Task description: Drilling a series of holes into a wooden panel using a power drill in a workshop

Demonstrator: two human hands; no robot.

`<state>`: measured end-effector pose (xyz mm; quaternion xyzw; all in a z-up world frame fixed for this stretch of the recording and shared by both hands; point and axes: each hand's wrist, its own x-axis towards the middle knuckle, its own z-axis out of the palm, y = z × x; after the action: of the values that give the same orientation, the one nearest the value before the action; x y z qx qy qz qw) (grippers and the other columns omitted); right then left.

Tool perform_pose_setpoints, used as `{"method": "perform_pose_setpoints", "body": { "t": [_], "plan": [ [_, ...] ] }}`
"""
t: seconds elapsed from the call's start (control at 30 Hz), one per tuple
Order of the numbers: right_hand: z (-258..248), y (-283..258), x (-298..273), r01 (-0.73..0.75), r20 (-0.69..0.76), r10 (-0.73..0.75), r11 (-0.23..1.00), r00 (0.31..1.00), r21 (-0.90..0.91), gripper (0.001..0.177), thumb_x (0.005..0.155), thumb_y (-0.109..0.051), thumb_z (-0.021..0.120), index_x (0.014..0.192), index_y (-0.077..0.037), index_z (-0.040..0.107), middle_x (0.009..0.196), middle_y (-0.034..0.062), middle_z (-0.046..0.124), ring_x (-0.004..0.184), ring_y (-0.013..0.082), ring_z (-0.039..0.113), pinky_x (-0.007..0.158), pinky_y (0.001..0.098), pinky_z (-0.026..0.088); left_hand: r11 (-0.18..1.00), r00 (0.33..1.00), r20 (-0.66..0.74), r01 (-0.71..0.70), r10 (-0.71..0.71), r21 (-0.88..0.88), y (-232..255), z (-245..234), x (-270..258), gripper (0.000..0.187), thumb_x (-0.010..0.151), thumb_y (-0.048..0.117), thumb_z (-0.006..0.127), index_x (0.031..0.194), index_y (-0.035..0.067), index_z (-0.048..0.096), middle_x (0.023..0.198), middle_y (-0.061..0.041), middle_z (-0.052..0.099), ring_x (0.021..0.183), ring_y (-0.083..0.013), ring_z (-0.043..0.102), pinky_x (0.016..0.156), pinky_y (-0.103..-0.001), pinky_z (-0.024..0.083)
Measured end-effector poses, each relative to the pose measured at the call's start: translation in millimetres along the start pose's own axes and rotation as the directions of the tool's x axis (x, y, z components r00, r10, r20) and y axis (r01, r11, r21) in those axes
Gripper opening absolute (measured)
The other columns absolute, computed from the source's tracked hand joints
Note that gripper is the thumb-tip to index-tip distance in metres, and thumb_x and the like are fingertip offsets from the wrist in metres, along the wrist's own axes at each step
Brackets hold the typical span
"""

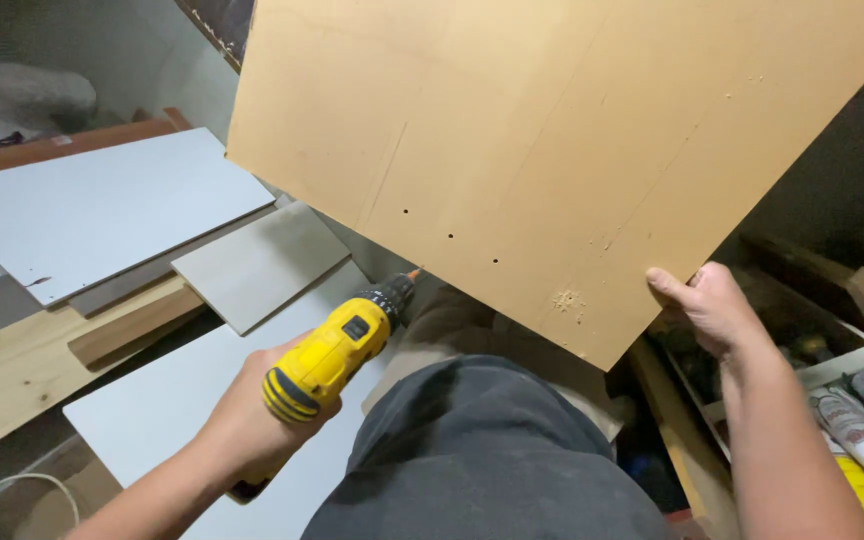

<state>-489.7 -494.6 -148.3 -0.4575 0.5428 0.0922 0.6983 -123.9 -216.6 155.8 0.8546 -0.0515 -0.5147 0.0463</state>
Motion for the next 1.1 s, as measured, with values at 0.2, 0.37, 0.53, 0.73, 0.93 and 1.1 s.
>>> {"method": "perform_pose_setpoints", "body": {
  "t": [0.2, 0.37, 0.53, 0.73, 0.93, 1.1],
  "plan": [
    [28, -13, -10, 0.117, -0.152, -0.08, 0.959, 0.985, 0.258, 0.031, 0.097, -0.021, 0.073, 0.118, 0.002, 0.072, 0.122, 0.0071, 0.074, 0.103, 0.0163, 0.069, 0.088, 0.0334, 0.058, 0.971, 0.992, 0.126, -0.048, 0.018, 0.234, 44, 14, 10, 0.024, 0.074, 0.022, 0.08, 0.096, 0.024, 0.07, 0.075, 0.001, 0.076, 0.065, -0.019, 0.061, 0.059, -0.034, 0.048],
    [44, -21, -13, 0.166, -0.242, -0.063, 0.886, 0.968, 0.433, 0.027, 0.095, -0.019, 0.074, 0.116, -0.003, 0.073, 0.124, 0.0066, 0.074, 0.108, 0.0159, 0.071, 0.097, 0.0343, 0.061, 0.969, 0.992, 0.127, -0.008, -0.024, 0.245, 61, 22, 17, 0.024, 0.077, 0.021, 0.074, 0.1, 0.026, 0.073, 0.072, 0.001, 0.073, 0.061, -0.0181, 0.055, 0.056, -0.034, 0.046],
    [46, -21, -11, 0.206, -0.252, -0.104, 0.883, 0.962, 0.421, 0.035, 0.092, -0.019, 0.074, 0.124, -0.004, 0.07, 0.131, 0.0067, 0.072, 0.116, 0.0151, 0.068, 0.105, 0.034, 0.058, 0.946, 0.989, 0.124, 0.034, -0.078, 0.323, 70, 25, 21, 0.023, 0.076, 0.023, 0.077, 0.096, 0.026, 0.067, 0.07, -0.001, 0.072, 0.059, -0.0214, 0.056, 0.053, -0.036, 0.045],
    [45, -15, -7, 0.179, -0.268, -0.053, 0.864, 0.962, 0.471, 0.022, 0.089, -0.014, 0.079, 0.108, -0.003, 0.074, 0.118, 0.0063, 0.075, 0.103, 0.0159, 0.071, 0.092, 0.0339, 0.062, 0.926, 0.98, 0.125, 0.098, -0.153, 0.365, 92, 24, 15, 0.02, 0.077, 0.022, 0.076, 0.095, 0.025, 0.067, 0.07, -0.002, 0.07, 0.06, -0.0214, 0.054, 0.053, -0.036, 0.044],
    [52, 18, 7, -0.012, -0.104, 0.133, 0.668, 0.986, 0.744, 0.023, 0.086, -0.019, 0.077, 0.107, -0.009, 0.074, 0.11, 0.0075, 0.078, 0.101, 0.0243, 0.076, 0.09, 0.0462, 0.063, 0.897, 0.959, 0.09, 0.216, -0.27, 0.386, 110, 28, 9, 0.017, 0.079, 0.019, 0.07, 0.095, 0.024, 0.069, 0.072, -0.003, 0.069, 0.06, -0.022, 0.052, 0.053, -0.036, 0.041],
    [50, -3, 0, -0.17, 0.183, 0.021, 0.483, 0.983, 0.859, 0.041, 0.09, -0.027, 0.073, 0.126, -0.007, 0.069, 0.12, 0.0141, 0.075, 0.11, 0.0335, 0.073, 0.097, 0.0545, 0.058, 0.886, 0.955, 0.083, 0.228, -0.284, 0.403, 119, 29, 9, 0.022, 0.079, 0.019, 0.067, 0.099, 0.027, 0.069, 0.074, -0.003, 0.068, 0.06, -0.0222, 0.051, 0.052, -0.036, 0.04]
  ]
}}
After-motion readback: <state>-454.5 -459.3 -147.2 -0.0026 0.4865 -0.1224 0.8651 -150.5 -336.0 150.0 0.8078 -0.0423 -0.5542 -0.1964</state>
